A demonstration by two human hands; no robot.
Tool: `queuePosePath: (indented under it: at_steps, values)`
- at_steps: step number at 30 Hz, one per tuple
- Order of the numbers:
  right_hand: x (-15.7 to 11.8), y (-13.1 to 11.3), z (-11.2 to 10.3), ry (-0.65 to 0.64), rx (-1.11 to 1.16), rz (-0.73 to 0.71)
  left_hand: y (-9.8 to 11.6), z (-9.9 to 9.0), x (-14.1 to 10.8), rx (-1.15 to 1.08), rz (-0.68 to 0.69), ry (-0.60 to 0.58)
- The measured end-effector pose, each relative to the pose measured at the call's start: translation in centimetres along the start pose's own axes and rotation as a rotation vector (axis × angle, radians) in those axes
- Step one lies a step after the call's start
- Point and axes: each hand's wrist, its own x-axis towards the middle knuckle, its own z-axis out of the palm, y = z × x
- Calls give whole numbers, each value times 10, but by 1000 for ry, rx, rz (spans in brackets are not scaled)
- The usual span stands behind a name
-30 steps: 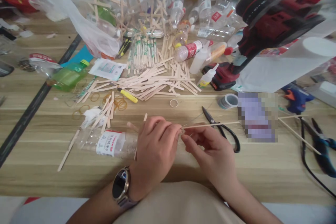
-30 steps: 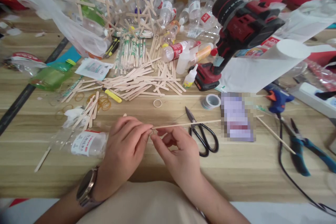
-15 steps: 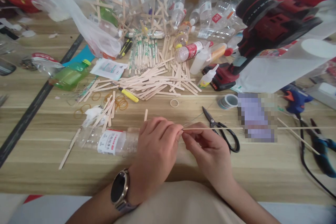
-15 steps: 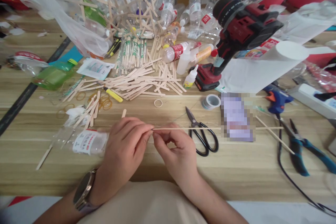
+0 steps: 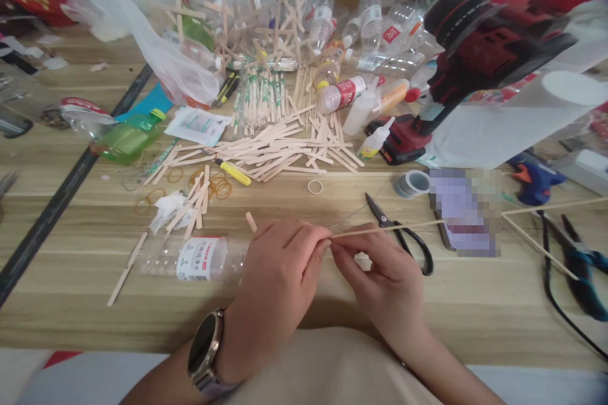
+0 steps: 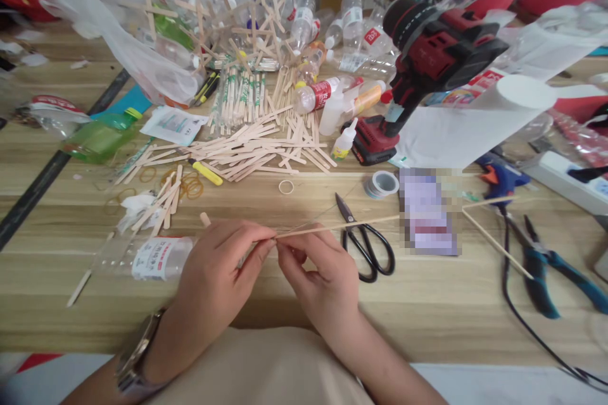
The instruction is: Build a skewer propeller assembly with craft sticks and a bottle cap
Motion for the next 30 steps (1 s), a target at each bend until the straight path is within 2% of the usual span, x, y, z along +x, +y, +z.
queuePosePath:
  at_steps: [6,11,20,30]
  values:
    - [4,-3,-2,0,-90,-120,4,-7,1,18,-33,-34]
    - [7,-6,-2,2,-72,-168,7,-18,7,76,-1,-62]
    - [12,-8,0,-15,223,93,12,-26,19,134,100,-112]
    - [9,-9,-2,-52,203,21,9,-37,17,151,5,-259]
